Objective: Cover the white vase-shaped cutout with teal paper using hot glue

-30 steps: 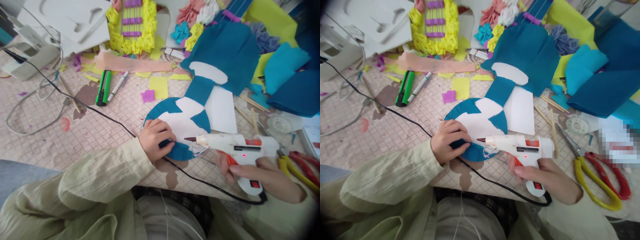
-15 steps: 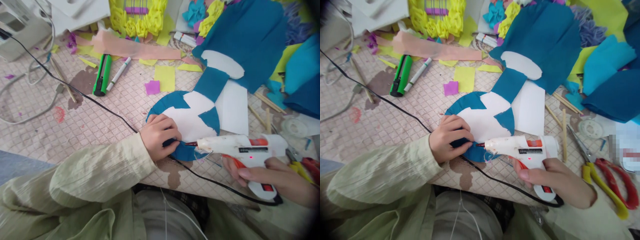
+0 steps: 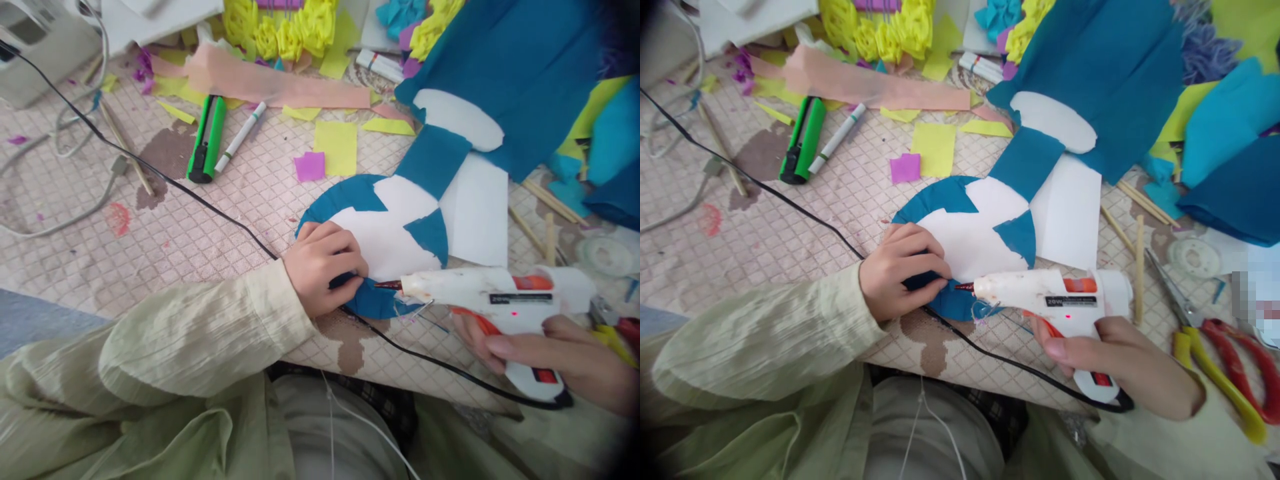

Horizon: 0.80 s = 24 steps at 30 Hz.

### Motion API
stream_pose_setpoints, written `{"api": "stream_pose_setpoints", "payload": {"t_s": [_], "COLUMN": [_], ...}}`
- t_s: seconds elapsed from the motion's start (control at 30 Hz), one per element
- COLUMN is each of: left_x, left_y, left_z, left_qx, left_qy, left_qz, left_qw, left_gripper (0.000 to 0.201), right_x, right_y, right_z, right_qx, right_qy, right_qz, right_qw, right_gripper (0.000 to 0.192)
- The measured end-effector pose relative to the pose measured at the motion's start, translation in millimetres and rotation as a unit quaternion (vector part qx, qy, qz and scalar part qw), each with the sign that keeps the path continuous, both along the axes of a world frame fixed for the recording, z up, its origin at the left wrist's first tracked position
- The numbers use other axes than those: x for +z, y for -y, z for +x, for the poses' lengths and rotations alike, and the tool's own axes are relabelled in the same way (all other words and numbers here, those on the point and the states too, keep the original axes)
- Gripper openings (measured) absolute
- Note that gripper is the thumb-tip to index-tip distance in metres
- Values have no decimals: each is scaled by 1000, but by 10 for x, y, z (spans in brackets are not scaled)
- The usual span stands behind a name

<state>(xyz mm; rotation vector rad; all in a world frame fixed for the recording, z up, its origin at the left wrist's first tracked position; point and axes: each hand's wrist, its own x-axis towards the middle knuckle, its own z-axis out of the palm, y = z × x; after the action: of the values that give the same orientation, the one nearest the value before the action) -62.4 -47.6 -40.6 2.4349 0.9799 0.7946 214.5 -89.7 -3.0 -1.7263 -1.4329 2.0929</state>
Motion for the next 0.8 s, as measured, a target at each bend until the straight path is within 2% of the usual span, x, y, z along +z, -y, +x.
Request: {"api": "stream_pose_setpoints", "payload": {"t_s": [0.2, 0.43, 0.63, 0.8], "left_x": [2, 3, 10, 30], "left_y": [-3, -7, -6, -2], "left_z": [-1, -6, -5, -3], "left_qx": [-2, -4, -2, -3], "left_qy": [8, -2, -3, -12], "left_qz": [3, 1, 1, -5], "left_qw": [1000, 1000, 1000, 1000], "left_gripper": [12, 12, 12, 12], "right_x": [29, -35, -41, -40], "right_y": [4, -2, -20, 38], "right_z": [-3, 43, 27, 52], "right_qx": [-18, -18, 10, -28], "right_qy": [24, -3, -23, 12], "right_qz": [-12, -36, -38, -24], "right_qw": [999, 999, 999, 999], "right_gripper": [35, 32, 28, 33]}}
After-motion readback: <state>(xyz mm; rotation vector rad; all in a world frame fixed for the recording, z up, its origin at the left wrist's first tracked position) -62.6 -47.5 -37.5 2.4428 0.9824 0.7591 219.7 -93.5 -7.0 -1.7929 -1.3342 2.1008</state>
